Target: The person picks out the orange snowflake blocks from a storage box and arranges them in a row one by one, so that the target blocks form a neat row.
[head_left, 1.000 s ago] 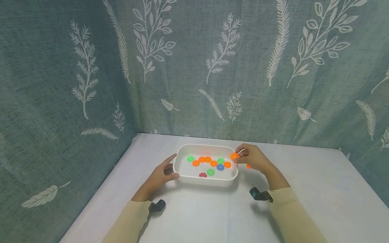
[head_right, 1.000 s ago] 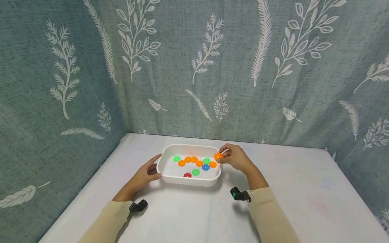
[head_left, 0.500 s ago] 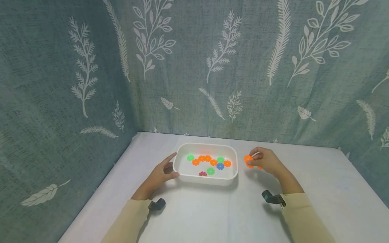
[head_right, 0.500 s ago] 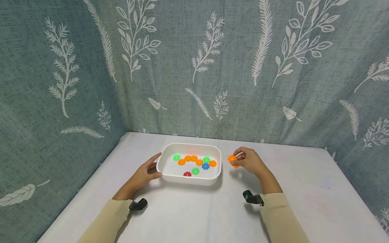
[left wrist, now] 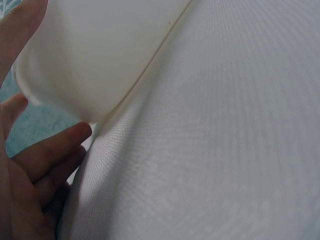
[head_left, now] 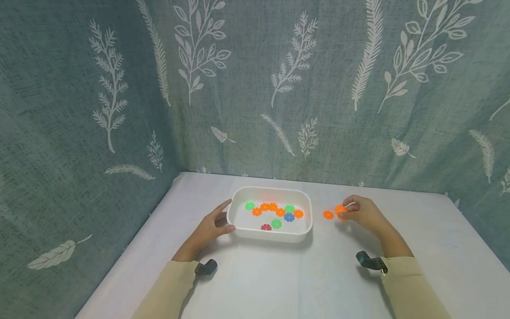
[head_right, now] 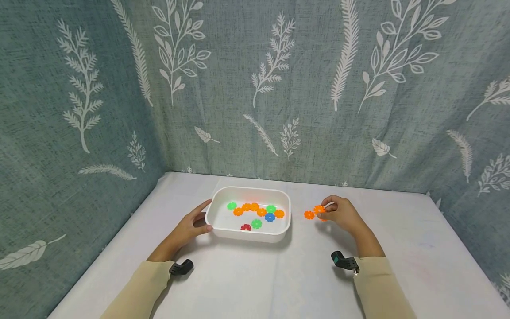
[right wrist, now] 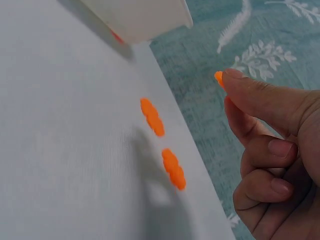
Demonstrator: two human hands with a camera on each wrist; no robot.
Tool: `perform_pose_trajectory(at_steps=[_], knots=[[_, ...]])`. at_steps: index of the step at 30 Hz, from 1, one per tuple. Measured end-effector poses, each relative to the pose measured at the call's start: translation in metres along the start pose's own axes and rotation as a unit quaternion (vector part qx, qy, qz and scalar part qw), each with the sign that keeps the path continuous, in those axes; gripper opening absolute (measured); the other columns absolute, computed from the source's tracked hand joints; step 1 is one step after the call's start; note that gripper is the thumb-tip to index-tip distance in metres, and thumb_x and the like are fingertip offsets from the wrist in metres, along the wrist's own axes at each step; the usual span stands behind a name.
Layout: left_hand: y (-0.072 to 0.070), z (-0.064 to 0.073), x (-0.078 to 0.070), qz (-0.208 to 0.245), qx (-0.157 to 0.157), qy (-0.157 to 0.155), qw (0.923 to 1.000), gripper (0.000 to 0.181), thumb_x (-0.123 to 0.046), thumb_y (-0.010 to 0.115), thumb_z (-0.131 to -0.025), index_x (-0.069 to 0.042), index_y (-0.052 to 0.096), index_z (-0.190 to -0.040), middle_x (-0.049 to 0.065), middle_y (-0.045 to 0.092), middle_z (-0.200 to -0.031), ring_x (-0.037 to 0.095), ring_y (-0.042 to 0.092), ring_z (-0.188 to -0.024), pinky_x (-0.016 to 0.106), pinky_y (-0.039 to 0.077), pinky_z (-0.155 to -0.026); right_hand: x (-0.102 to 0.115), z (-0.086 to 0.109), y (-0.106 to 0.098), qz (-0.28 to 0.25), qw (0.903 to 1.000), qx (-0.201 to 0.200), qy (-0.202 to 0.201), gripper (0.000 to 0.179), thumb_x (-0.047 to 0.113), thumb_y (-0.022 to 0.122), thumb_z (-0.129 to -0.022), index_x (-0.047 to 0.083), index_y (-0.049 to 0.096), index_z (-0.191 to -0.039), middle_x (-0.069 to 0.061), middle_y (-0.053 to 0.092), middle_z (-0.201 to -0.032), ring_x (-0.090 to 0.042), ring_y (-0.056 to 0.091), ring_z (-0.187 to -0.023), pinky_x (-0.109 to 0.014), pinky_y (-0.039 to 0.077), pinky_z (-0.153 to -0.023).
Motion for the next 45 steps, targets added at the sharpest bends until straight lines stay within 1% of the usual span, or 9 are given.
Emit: perform_pose_trajectory(at_steps=[5, 10, 13, 17, 25, 32, 35, 42, 45], knots=[[0.001, -0.001, -0.001, -0.002, 0.002, -0.002, 1.0000, 0.093, -0.045, 0.084, -0.072, -0.039, 0.034, -0.150, 0.008, 0.058, -0.134, 0.033, 0.045, -0.132, 0.070, 0.023, -0.103, -0.008, 0.004, -0.011, 0.008, 0.9998, -0.015, 0.002, 0.043, 0.020, 0.077, -0.084, 0.001, 0.056, -0.116, -0.008, 0.070, -0.094, -0.023, 0.058, -0.080, -0.033, 0.046, -0.065], [-0.001, -0.002, -0.001, -0.006, 0.001, 0.000, 1.0000, 0.094, -0.044, 0.084, -0.072, -0.038, 0.034, -0.151, 0.010, 0.058, -0.135, 0.035, 0.042, -0.134, 0.070, 0.019, -0.105, -0.014, 0.008, -0.019, 0.015, 0.9992, -0.034, 0.015, 0.045, 0.022, 0.076, -0.085, 0.000, 0.056, -0.118, -0.013, 0.068, -0.098, -0.025, 0.060, -0.084, -0.033, 0.047, -0.066], [-0.002, -0.002, 0.000, -0.012, -0.001, -0.002, 0.9999, 0.094, -0.046, 0.084, -0.072, -0.037, 0.033, -0.151, 0.011, 0.057, -0.136, 0.036, 0.041, -0.134, 0.071, 0.018, -0.104, -0.020, 0.008, -0.018, 0.014, 0.9990, -0.038, 0.022, 0.044, 0.021, 0.075, -0.086, -0.001, 0.056, -0.118, -0.014, 0.068, -0.101, -0.026, 0.060, -0.087, -0.034, 0.047, -0.069], [-0.003, 0.001, 0.004, -0.013, -0.001, -0.011, 0.9999, 0.093, -0.044, 0.084, -0.073, -0.036, 0.033, -0.151, 0.012, 0.056, -0.136, 0.037, 0.043, -0.132, 0.071, 0.021, -0.103, -0.033, 0.007, -0.013, 0.004, 0.9987, -0.032, 0.039, 0.041, 0.018, 0.074, -0.086, 0.001, 0.056, -0.118, -0.014, 0.067, -0.102, -0.026, 0.059, -0.089, -0.034, 0.046, -0.071], [-0.003, 0.005, 0.001, 0.004, 0.005, 0.000, 1.0000, 0.092, -0.041, 0.084, -0.074, -0.039, 0.033, -0.150, 0.008, 0.058, -0.135, 0.032, 0.049, -0.128, 0.068, 0.024, -0.104, -0.047, 0.004, -0.010, 0.015, 0.9968, -0.052, 0.059, 0.045, 0.021, 0.078, -0.083, 0.000, 0.057, -0.116, -0.014, 0.067, -0.102, -0.025, 0.059, -0.086, -0.033, 0.047, -0.068], [-0.003, 0.003, 0.000, 0.004, 0.006, 0.004, 1.0000, 0.093, -0.040, 0.084, -0.074, -0.036, 0.033, -0.151, 0.010, 0.057, -0.136, 0.034, 0.049, -0.129, 0.068, 0.024, -0.104, -0.050, 0.007, -0.015, 0.037, 0.9950, -0.062, 0.068, 0.047, 0.024, 0.078, -0.083, -0.001, 0.057, -0.117, -0.019, 0.064, -0.107, -0.027, 0.060, -0.087, -0.037, 0.051, -0.070], [-0.002, 0.002, 0.001, 0.005, 0.006, 0.001, 1.0000, 0.094, -0.042, 0.085, -0.072, -0.037, 0.034, -0.150, 0.009, 0.057, -0.136, 0.033, 0.049, -0.129, 0.068, 0.025, -0.104, -0.051, 0.009, -0.016, 0.044, 0.9943, -0.066, 0.072, 0.046, 0.024, 0.078, -0.084, -0.001, 0.058, -0.117, -0.021, 0.063, -0.109, -0.029, 0.060, -0.089, -0.040, 0.051, -0.072], [-0.001, -0.002, 0.001, 0.010, 0.007, 0.015, 0.9998, 0.094, -0.044, 0.085, -0.072, -0.038, 0.034, -0.150, 0.010, 0.058, -0.134, 0.033, 0.049, -0.128, 0.068, 0.024, -0.105, -0.054, 0.007, -0.017, 0.082, 0.9911, -0.077, 0.071, 0.042, 0.022, 0.074, -0.086, -0.001, 0.058, -0.117, -0.024, 0.062, -0.111, -0.039, 0.058, -0.099, -0.052, 0.048, -0.080], [0.001, -0.004, 0.002, 0.010, 0.009, 0.015, 0.9998, 0.093, -0.042, 0.085, -0.073, -0.038, 0.034, -0.150, 0.011, 0.057, -0.135, 0.034, 0.049, -0.129, 0.068, 0.025, -0.104, -0.057, 0.008, -0.018, 0.082, 0.9902, -0.080, 0.080, 0.043, 0.022, 0.074, -0.085, -0.002, 0.058, -0.117, -0.025, 0.061, -0.112, -0.040, 0.057, -0.100, -0.053, 0.047, -0.081]])
Point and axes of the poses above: each hand's wrist, its own z-axis away from the middle knuckle, its own y-axis out of the palm, x = y × z, the point moved 7 cm from there along -z, towards the middle knuckle
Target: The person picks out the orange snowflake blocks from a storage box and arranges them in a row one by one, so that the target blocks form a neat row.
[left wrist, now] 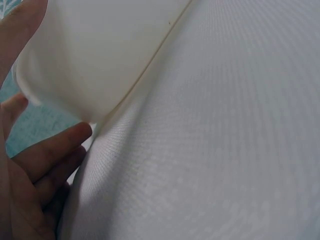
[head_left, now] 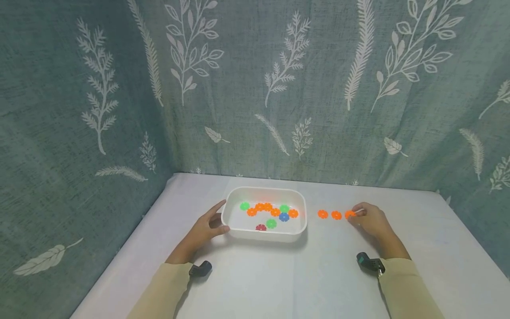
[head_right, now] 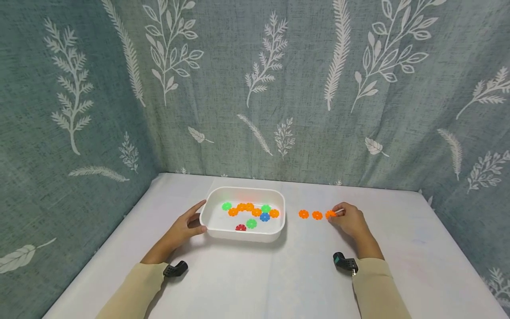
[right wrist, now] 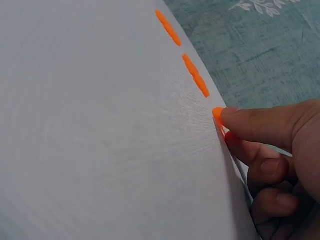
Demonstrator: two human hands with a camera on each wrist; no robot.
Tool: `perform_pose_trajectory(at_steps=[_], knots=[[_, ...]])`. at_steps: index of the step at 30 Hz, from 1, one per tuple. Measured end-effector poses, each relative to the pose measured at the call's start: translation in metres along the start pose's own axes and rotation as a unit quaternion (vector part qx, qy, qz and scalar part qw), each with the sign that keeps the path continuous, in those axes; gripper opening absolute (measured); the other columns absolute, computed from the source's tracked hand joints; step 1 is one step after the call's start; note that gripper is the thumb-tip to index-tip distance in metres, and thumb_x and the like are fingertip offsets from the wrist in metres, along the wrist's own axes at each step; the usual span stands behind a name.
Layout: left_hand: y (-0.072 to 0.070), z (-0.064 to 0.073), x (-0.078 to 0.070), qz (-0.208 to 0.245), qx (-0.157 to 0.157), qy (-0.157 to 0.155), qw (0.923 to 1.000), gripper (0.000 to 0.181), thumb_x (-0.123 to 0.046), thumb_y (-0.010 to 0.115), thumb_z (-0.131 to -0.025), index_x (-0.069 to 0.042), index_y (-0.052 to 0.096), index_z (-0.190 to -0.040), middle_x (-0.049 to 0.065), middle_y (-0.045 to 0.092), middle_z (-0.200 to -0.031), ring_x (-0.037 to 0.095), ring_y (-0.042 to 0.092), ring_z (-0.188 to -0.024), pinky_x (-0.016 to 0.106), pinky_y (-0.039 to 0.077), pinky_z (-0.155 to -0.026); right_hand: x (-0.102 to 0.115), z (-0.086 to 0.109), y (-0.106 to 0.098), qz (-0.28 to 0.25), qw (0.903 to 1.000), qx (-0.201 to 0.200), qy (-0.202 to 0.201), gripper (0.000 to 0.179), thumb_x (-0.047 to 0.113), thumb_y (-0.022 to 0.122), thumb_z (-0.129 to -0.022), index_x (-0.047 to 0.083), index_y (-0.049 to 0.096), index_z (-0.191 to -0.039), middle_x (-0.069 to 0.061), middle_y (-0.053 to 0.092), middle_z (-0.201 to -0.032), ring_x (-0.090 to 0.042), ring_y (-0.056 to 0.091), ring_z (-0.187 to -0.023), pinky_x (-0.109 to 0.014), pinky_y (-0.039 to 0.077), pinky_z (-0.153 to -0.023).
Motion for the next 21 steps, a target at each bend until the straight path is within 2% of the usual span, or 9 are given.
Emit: perform_pose_trajectory(at_steps=[6, 10, 17, 21], knots=[[0.0016, -0.0009, 0.0027, -0.004, 0.002, -0.018, 0.9998, 0.094, -0.044, 0.085, -0.072, -0.041, 0.034, -0.150, 0.009, 0.057, -0.136, 0.033, 0.047, -0.130, 0.070, 0.022, -0.104, -0.0015, 0.0022, 0.0006, 0.001, 1.0000, -0.005, 0.006, 0.043, 0.019, 0.074, -0.086, -0.004, 0.058, -0.118, -0.026, 0.061, -0.115, -0.042, 0.056, -0.105, -0.054, 0.047, -0.087], [0.0016, -0.0012, 0.0024, -0.001, 0.005, -0.018, 0.9998, 0.093, -0.044, 0.085, -0.072, -0.041, 0.034, -0.149, 0.009, 0.057, -0.135, 0.033, 0.047, -0.131, 0.069, 0.021, -0.105, -0.0016, 0.0039, 0.0009, 0.007, 0.9999, -0.006, 0.006, 0.043, 0.019, 0.073, -0.087, -0.004, 0.058, -0.119, -0.026, 0.060, -0.117, -0.042, 0.055, -0.107, -0.055, 0.046, -0.088], [0.0003, -0.0003, -0.0003, -0.012, 0.003, -0.015, 0.9998, 0.093, -0.045, 0.084, -0.072, -0.039, 0.034, -0.150, 0.009, 0.057, -0.135, 0.034, 0.044, -0.133, 0.071, 0.018, -0.104, -0.0030, 0.0035, 0.0029, 0.000, 0.9996, 0.001, 0.029, 0.043, 0.022, 0.073, -0.087, -0.004, 0.060, -0.118, -0.025, 0.060, -0.118, -0.043, 0.054, -0.110, -0.056, 0.045, -0.090], [-0.0002, -0.0004, -0.0004, -0.013, 0.003, -0.014, 0.9998, 0.093, -0.045, 0.084, -0.073, -0.038, 0.033, -0.151, 0.010, 0.058, -0.135, 0.034, 0.043, -0.133, 0.071, 0.018, -0.105, -0.0027, 0.0024, 0.0023, 0.004, 0.9998, 0.002, 0.021, 0.042, 0.023, 0.073, -0.087, -0.004, 0.061, -0.116, -0.024, 0.061, -0.117, -0.043, 0.055, -0.109, -0.056, 0.045, -0.089]])
Point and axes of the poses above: each hand's wrist, its own z-axis away from the middle knuckle, its own y-axis out of the palm, x = y × z, the point moved 7 cm from there along -z, towards the middle knuckle
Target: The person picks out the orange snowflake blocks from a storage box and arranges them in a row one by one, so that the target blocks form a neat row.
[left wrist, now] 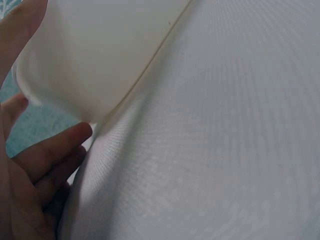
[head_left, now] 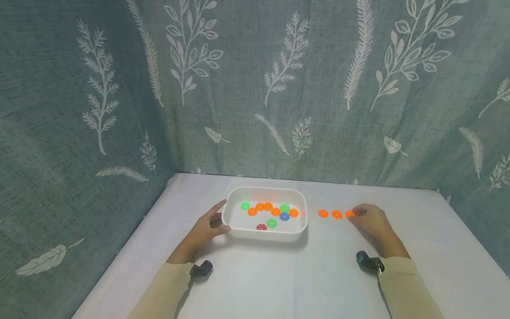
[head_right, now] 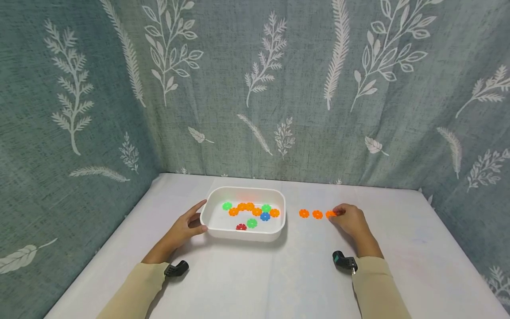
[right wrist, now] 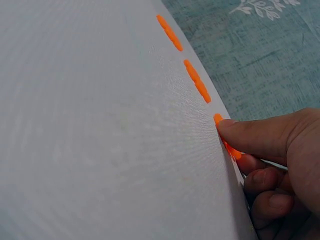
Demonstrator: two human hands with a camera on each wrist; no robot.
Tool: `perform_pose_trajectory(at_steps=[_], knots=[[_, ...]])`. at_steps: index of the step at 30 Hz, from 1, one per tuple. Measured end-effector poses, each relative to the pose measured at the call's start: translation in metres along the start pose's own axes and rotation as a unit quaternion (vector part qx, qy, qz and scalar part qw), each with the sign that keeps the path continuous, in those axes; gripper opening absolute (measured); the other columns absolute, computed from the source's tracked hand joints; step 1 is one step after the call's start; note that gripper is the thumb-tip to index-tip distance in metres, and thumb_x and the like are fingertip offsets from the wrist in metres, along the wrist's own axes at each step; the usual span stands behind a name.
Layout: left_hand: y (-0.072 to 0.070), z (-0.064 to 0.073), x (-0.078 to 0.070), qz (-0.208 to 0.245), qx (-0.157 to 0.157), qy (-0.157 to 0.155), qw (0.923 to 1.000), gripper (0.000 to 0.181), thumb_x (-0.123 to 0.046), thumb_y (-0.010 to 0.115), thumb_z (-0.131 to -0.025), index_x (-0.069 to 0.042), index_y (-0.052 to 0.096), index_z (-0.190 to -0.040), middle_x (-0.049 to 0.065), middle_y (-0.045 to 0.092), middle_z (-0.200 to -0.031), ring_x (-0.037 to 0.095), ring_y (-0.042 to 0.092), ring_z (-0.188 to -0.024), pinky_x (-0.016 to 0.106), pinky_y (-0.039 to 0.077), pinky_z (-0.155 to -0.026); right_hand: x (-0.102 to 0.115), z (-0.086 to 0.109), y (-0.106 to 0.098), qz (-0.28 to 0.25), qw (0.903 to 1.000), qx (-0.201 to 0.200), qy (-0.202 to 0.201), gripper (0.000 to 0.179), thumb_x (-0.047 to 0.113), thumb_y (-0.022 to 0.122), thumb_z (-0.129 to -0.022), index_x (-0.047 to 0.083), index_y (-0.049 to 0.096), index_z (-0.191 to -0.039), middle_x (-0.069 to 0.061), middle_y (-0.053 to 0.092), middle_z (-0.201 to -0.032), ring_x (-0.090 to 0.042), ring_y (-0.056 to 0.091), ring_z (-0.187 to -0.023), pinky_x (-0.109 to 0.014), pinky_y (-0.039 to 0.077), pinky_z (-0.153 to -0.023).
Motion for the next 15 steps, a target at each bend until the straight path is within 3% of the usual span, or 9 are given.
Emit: perform_pose_trajectory(at_steps=[6, 15], knots=[[-0.0002, -0.0003, -0.0002, -0.002, 0.000, 0.006, 1.0000, 0.092, -0.043, 0.083, -0.074, -0.038, 0.033, -0.151, 0.010, 0.058, -0.135, 0.034, 0.042, -0.134, 0.070, 0.017, -0.105, 0.0009, -0.0013, -0.0016, 0.009, 0.9998, 0.000, -0.016, 0.041, 0.023, 0.072, -0.087, -0.005, 0.062, -0.116, -0.024, 0.062, -0.116, -0.043, 0.055, -0.109, -0.057, 0.045, -0.090], [0.0001, -0.0006, 0.0007, -0.009, -0.002, 0.011, 0.9999, 0.092, -0.045, 0.083, -0.075, -0.038, 0.032, -0.151, 0.009, 0.058, -0.134, 0.034, 0.041, -0.135, 0.071, 0.016, -0.105, -0.0003, -0.0020, -0.0008, 0.005, 0.9999, 0.007, -0.007, 0.043, 0.025, 0.073, -0.087, -0.005, 0.063, -0.116, -0.024, 0.062, -0.116, -0.043, 0.055, -0.109, -0.057, 0.045, -0.089]])
Point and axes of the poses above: each hand's wrist, its own z-axis away from the middle knuckle, its own y-axis out of the palm, x = y × z, the point moved 7 cm from there along -z, towards the middle knuckle
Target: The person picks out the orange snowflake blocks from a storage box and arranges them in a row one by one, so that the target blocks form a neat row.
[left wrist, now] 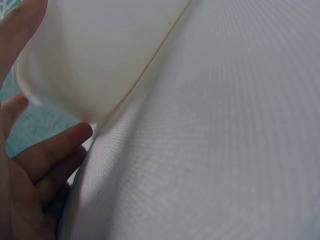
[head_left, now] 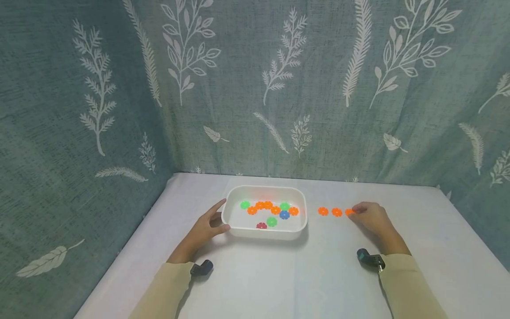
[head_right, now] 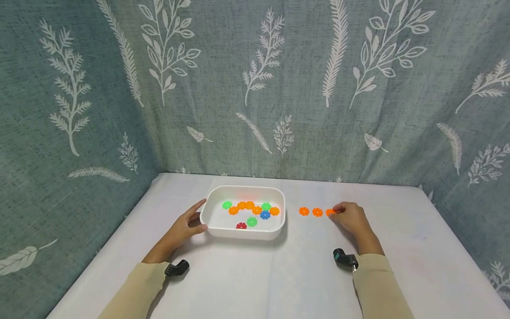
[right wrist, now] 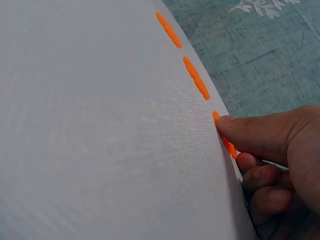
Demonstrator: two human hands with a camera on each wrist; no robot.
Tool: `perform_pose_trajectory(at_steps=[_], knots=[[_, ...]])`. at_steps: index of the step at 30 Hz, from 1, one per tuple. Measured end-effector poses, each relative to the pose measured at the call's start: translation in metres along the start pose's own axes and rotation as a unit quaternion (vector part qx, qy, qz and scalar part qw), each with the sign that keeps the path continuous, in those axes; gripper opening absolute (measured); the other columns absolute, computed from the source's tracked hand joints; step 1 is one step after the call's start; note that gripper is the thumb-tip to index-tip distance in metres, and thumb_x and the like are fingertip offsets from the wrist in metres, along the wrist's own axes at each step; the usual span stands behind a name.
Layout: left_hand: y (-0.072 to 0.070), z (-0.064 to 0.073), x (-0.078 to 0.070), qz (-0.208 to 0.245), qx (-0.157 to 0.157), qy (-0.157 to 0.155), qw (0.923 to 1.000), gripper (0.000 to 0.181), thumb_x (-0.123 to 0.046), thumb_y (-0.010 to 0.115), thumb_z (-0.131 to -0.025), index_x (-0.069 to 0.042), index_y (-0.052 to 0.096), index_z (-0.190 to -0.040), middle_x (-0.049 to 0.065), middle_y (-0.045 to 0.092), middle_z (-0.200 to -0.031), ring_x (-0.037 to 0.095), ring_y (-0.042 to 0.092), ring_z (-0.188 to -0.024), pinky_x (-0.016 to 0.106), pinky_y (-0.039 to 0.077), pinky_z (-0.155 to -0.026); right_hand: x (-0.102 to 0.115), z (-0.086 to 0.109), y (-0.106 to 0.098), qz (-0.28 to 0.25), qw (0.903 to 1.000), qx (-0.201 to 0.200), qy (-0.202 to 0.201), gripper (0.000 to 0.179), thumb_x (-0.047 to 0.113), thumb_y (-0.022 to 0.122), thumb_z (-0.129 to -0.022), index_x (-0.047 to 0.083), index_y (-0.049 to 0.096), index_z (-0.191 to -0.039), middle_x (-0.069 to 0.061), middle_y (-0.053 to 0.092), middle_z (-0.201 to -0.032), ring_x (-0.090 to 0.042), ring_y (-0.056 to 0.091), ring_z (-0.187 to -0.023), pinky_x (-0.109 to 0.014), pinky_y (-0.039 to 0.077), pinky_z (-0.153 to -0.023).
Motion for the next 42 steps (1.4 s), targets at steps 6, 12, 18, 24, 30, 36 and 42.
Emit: perform_pose_trajectory(at_steps=[6, 12, 18, 24, 30, 36, 42], knots=[[-0.001, 0.002, 0.000, 0.005, 0.003, 0.002, 1.0000, 0.092, -0.044, 0.083, -0.074, -0.038, 0.032, -0.151, 0.010, 0.058, -0.135, 0.035, 0.040, -0.136, 0.070, 0.015, -0.105, -0.001, -0.001, 0.000, 0.002, 1.0000, 0.000, -0.001, 0.042, 0.029, 0.067, -0.090, -0.004, 0.063, -0.117, -0.026, 0.060, -0.119, -0.046, 0.051, -0.114, -0.060, 0.042, -0.092], [0.000, 0.001, -0.001, 0.011, 0.002, 0.004, 0.9999, 0.092, -0.042, 0.083, -0.075, -0.038, 0.032, -0.151, 0.011, 0.058, -0.134, 0.035, 0.041, -0.135, 0.070, 0.015, -0.106, 0.005, -0.003, -0.004, 0.002, 0.9999, -0.001, -0.012, 0.043, 0.029, 0.052, -0.099, -0.005, 0.060, -0.124, -0.027, 0.055, -0.128, -0.048, 0.043, -0.124, -0.062, 0.035, -0.101], [0.001, 0.003, -0.002, 0.014, -0.005, 0.007, 0.9999, 0.091, -0.039, 0.084, -0.075, -0.038, 0.033, -0.151, 0.012, 0.058, -0.134, 0.035, 0.044, -0.132, 0.070, 0.016, -0.106, 0.036, -0.002, -0.007, 0.008, 0.9957, 0.002, -0.092, 0.036, 0.028, 0.057, -0.098, -0.003, 0.066, -0.115, -0.023, 0.063, -0.116, -0.042, 0.054, -0.110, -0.057, 0.044, -0.091], [0.001, 0.003, -0.002, 0.014, -0.004, 0.001, 0.9999, 0.091, -0.041, 0.084, -0.074, -0.041, 0.034, -0.150, 0.010, 0.059, -0.134, 0.033, 0.043, -0.133, 0.069, 0.016, -0.106, 0.068, -0.001, 0.001, -0.001, 0.9941, 0.018, -0.107, 0.032, 0.029, 0.062, -0.096, 0.002, 0.067, -0.114, -0.018, 0.064, -0.115, -0.035, 0.058, -0.105, -0.048, 0.050, -0.083], [0.000, 0.001, -0.001, 0.013, -0.003, -0.001, 0.9999, 0.091, -0.042, 0.084, -0.073, -0.041, 0.034, -0.150, 0.009, 0.059, -0.133, 0.033, 0.043, -0.133, 0.069, 0.017, -0.106, 0.107, 0.001, 0.008, -0.002, 0.9922, 0.021, -0.123, 0.030, 0.028, 0.062, -0.096, 0.004, 0.067, -0.113, -0.014, 0.065, -0.113, -0.032, 0.058, -0.103, -0.048, 0.051, -0.085], [0.000, 0.002, -0.003, 0.008, -0.005, 0.000, 1.0000, 0.091, -0.041, 0.084, -0.074, -0.040, 0.034, -0.150, 0.010, 0.059, -0.133, 0.033, 0.044, -0.132, 0.069, 0.018, -0.106, 0.138, 0.000, 0.017, -0.001, 0.9885, 0.030, -0.148, 0.030, 0.026, 0.062, -0.096, 0.005, 0.067, -0.116, -0.012, 0.066, -0.112, -0.033, 0.058, -0.106, -0.048, 0.051, -0.087], [0.000, 0.003, -0.005, 0.007, -0.006, 0.007, 0.9999, 0.089, -0.039, 0.083, -0.076, -0.039, 0.034, -0.150, 0.010, 0.059, -0.133, 0.034, 0.045, -0.132, 0.070, 0.018, -0.105, 0.168, 0.004, 0.033, -0.016, 0.9871, 0.047, -0.152, 0.028, 0.026, 0.064, -0.095, 0.008, 0.068, -0.116, -0.009, 0.065, -0.112, -0.031, 0.058, -0.105, -0.047, 0.051, -0.087]])
Point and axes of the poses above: each hand's wrist, its own z-axis away from the middle knuckle, its own y-axis out of the palm, x = y × z, the point moved 7 cm from there along -z, towards the middle knuckle
